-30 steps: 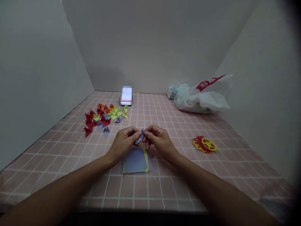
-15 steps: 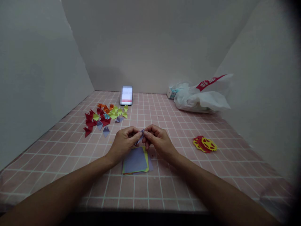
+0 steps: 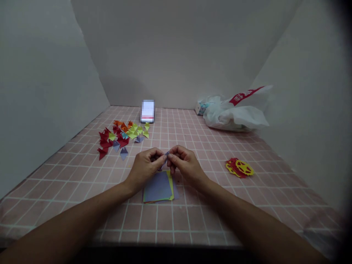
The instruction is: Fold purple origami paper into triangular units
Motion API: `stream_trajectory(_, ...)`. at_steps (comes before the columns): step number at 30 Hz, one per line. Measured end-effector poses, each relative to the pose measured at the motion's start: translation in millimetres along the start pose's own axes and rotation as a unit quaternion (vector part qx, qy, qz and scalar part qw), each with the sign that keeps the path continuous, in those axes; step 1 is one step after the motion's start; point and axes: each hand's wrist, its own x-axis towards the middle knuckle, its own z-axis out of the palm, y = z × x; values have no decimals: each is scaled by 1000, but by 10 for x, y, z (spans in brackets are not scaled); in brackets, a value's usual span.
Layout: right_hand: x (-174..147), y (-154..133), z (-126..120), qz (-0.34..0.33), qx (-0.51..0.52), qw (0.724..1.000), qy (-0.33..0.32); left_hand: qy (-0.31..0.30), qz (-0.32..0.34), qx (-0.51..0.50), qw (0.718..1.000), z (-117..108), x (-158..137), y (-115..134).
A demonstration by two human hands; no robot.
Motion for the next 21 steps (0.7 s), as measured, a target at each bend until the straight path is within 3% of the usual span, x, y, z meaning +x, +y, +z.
stream_trajectory(8,12,17,-17,2,30,1000,-7,-11,-4,-9,1000,-1,18,-19)
stream_trajectory(21,-8,-5,8,-1,-10,1000,13,-23,-8,-18,1000,-2,8,-1)
